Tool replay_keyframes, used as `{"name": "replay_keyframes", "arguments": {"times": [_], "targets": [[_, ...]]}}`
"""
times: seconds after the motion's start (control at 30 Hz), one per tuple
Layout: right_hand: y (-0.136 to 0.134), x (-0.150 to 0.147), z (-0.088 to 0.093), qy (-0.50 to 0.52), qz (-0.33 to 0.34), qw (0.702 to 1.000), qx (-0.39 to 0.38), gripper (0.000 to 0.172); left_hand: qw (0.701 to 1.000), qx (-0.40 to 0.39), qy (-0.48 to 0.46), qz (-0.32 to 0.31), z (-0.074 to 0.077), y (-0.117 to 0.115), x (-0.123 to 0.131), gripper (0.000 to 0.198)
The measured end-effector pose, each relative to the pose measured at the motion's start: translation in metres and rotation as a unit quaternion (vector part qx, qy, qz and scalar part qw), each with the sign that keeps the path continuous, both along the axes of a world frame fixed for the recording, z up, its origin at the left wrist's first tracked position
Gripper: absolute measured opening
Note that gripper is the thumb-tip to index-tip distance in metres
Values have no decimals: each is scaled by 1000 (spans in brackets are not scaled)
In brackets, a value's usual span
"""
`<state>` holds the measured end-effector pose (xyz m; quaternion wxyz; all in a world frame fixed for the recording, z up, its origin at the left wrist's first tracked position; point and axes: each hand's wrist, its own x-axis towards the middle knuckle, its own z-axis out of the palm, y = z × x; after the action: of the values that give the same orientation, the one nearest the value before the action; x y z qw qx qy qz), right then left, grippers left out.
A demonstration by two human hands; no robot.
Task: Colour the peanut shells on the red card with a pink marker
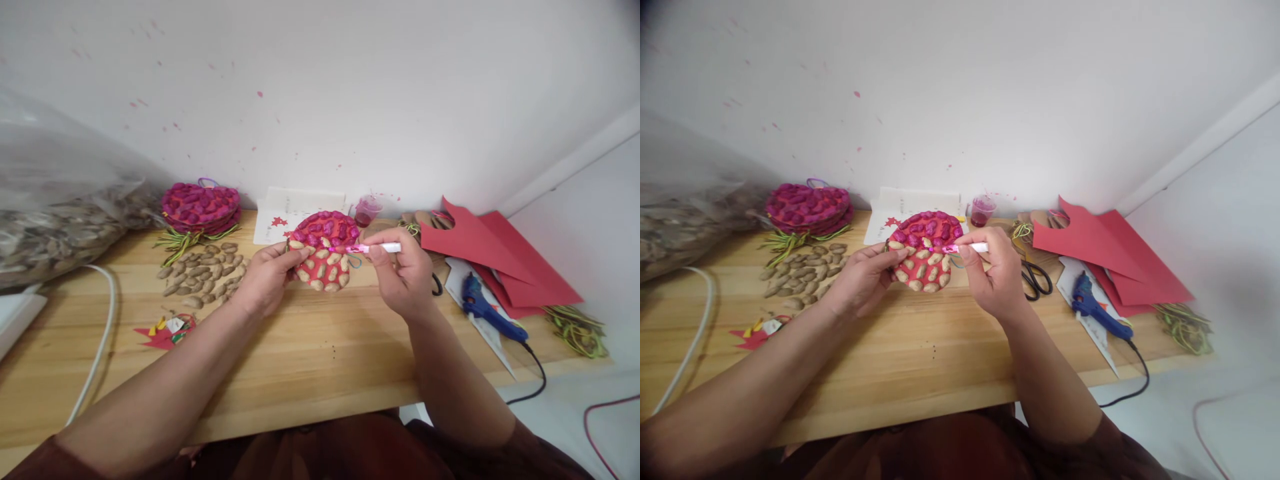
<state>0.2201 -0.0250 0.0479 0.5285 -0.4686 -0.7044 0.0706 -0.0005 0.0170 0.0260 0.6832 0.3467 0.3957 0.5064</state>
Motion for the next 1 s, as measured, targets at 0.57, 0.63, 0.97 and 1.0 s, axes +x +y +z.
{"name": "replay_keyframes", "arguments": {"times": [0.57,0.63,0.97,1.0], "targets": [[1,-1,-1,-31,-22,999,33,11,1000,-5,5,2,-3,0,0,29],[1,-3,1,-45,-27,998,43,11,1000,-6,8,2,-2,0,0,30],[-2,-10,3,-74,-22,993,92,8,1000,-3,15,5,-5,0,2,30],[-2,-10,2,-72,-17,993,92,8,1000,-2,16,5,-5,0,2,30]]}}
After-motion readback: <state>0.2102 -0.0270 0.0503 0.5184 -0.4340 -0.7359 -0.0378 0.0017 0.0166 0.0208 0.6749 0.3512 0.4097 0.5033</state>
